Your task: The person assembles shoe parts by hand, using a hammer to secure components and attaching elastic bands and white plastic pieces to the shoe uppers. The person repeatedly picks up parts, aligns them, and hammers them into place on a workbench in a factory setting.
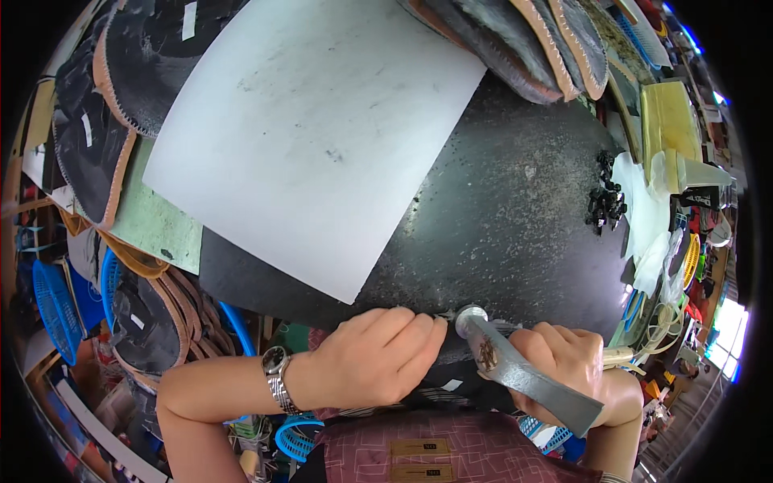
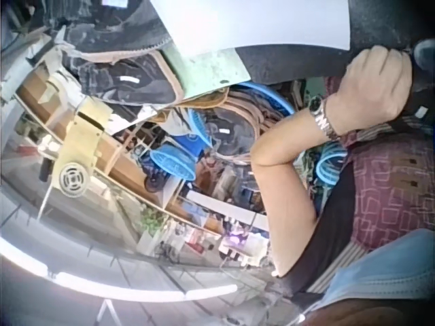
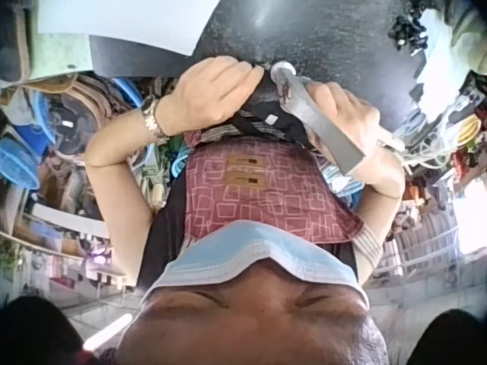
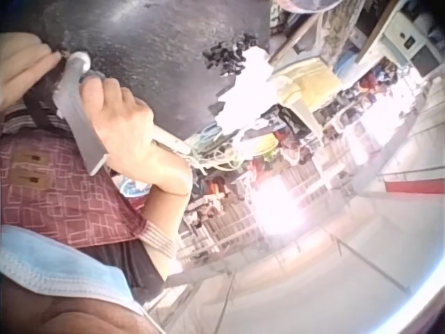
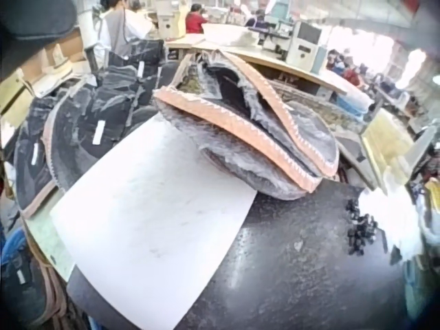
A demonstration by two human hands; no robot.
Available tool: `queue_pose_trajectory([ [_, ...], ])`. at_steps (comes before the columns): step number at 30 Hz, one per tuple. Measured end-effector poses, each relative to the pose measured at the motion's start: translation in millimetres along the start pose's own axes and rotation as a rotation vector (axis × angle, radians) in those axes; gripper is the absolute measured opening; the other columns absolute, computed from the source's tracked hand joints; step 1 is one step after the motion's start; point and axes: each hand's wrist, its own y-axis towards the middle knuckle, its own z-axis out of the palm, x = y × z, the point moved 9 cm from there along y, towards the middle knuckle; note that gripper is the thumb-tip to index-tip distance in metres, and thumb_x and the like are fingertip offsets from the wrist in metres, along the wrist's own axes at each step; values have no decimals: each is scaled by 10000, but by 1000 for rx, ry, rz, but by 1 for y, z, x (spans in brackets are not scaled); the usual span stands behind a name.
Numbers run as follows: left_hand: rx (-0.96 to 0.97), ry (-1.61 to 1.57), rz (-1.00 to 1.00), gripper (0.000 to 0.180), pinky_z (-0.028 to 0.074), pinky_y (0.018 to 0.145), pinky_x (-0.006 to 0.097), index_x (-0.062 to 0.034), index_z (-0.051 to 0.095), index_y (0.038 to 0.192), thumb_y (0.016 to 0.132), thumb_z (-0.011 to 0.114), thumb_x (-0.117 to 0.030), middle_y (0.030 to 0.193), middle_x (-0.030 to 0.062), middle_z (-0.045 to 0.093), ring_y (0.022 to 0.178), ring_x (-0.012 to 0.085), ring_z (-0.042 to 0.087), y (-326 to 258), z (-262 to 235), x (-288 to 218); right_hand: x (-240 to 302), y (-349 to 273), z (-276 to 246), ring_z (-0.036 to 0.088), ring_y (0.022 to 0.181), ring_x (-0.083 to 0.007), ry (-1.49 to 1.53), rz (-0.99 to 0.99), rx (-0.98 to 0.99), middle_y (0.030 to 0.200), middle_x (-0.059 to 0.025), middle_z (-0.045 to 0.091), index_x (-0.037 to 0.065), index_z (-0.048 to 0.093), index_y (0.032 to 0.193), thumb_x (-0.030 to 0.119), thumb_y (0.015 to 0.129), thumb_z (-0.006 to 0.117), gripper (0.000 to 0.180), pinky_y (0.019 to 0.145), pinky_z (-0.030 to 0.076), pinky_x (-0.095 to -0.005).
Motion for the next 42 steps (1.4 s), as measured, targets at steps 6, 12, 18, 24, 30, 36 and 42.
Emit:
queue_pose_trajectory([
  [6, -3, -6, -47, 320, 478, 545, 249, 34, 659, 896, 602, 628, -88, 821, 85, 595, 678, 178, 572, 2, -1, 2, 0, -1, 1, 527, 459, -145, -22, -21, 7, 615, -14, 417, 65, 496, 860, 187, 661, 627, 268, 364, 394, -282],
  [12, -14, -57, -29, 296, 458, 518, 242, 24, 659, 879, 606, 666, -89, 810, 77, 595, 658, 168, 559, 1, -2, 6, 1, 0, 0, 513, 443, -128, -55, -26, 11, 609, -11, 411, 65, 499, 858, 181, 660, 617, 257, 361, 386, -267],
  [18, -10, 184, 109, 183, 449, 514, 226, 43, 651, 833, 678, 653, -54, 804, 105, 596, 649, 162, 542, -5, 6, -13, 3, 7, -7, 494, 437, -111, -64, -86, 1, 601, -2, 405, 53, 511, 829, 165, 663, 617, 226, 364, 377, -250],
  [24, 49, 257, 166, 193, 445, 549, 233, 63, 645, 827, 706, 633, -88, 794, 110, 583, 648, 173, 539, 0, 10, -21, 11, 14, -11, 481, 452, -98, -150, -151, 22, 596, 7, 387, 32, 532, 831, 145, 672, 614, 212, 381, 365, -231],
  [30, 178, 404, 158, 243, 402, 566, 265, 89, 626, 790, 721, 541, -128, 795, 148, 582, 668, 200, 520, 2, 20, -26, 13, 23, -14, 480, 467, -100, -163, -208, 41, 606, 1, 384, 26, 529, 833, 138, 696, 610, 194, 385, 369, -237],
  [36, 68, 288, -94, 260, 401, 549, 248, 13, 650, 934, 735, 657, -153, 806, 67, 548, 650, 162, 512, -1, 2, -8, 11, 11, 0, 485, 470, -116, -176, -120, 110, 615, -5, 390, 34, 521, 863, 151, 707, 619, 218, 381, 377, -255],
  [42, -148, 153, -397, 230, 358, 618, 286, -77, 694, 887, 662, 703, -122, 766, -17, 546, 670, 143, 499, -17, 0, 2, 0, 6, 5, 530, 512, -192, -42, 5, 111, 688, -41, 476, 17, 526, 920, 165, 610, 672, 374, 425, 405, -312],
])
